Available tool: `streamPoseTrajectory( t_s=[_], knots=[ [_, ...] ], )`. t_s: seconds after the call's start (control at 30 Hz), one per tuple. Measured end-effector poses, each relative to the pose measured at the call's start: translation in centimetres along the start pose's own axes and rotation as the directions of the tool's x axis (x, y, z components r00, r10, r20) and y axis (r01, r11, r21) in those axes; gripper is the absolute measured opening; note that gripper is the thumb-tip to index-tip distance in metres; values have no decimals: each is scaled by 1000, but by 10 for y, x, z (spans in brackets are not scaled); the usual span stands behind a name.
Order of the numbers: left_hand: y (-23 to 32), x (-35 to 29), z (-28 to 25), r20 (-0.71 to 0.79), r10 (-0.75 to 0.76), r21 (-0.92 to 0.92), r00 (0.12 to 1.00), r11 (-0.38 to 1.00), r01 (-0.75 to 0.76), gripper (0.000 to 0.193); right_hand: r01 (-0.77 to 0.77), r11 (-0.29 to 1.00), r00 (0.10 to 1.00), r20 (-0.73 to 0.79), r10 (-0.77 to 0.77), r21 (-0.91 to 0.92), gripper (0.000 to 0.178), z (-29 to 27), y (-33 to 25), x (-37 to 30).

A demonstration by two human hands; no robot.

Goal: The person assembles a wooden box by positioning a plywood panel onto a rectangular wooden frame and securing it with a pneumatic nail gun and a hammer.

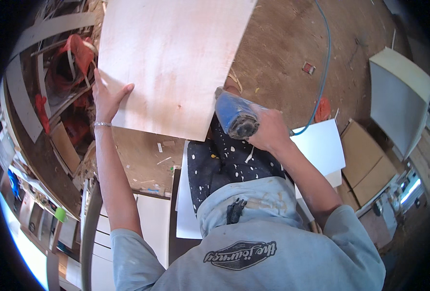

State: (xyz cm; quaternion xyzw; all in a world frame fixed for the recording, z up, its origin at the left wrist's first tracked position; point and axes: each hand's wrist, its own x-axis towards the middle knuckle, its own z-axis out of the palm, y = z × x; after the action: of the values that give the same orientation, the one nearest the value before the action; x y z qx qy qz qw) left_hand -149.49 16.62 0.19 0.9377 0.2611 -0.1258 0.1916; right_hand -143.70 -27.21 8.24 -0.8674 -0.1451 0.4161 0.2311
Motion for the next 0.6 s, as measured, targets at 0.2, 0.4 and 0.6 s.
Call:
streamPoseTrajectory(
  t_s=[0.2,0.4,0.6],
  knots=[
    [-5,-2,2,-2,-42,-9,999,999,42,136,21,999,999,-25,-22,-43,50,-4,-14,6],
    [-7,-1,2,29,-95,-21,995,995,96,136,-10,994,1000,14,12,-105,54,-10,-19,8],
    [-4,0,1,23,-98,-27,995,995,98,136,-50,992,997,52,56,-117,56,-12,-20,8]
  ],
)
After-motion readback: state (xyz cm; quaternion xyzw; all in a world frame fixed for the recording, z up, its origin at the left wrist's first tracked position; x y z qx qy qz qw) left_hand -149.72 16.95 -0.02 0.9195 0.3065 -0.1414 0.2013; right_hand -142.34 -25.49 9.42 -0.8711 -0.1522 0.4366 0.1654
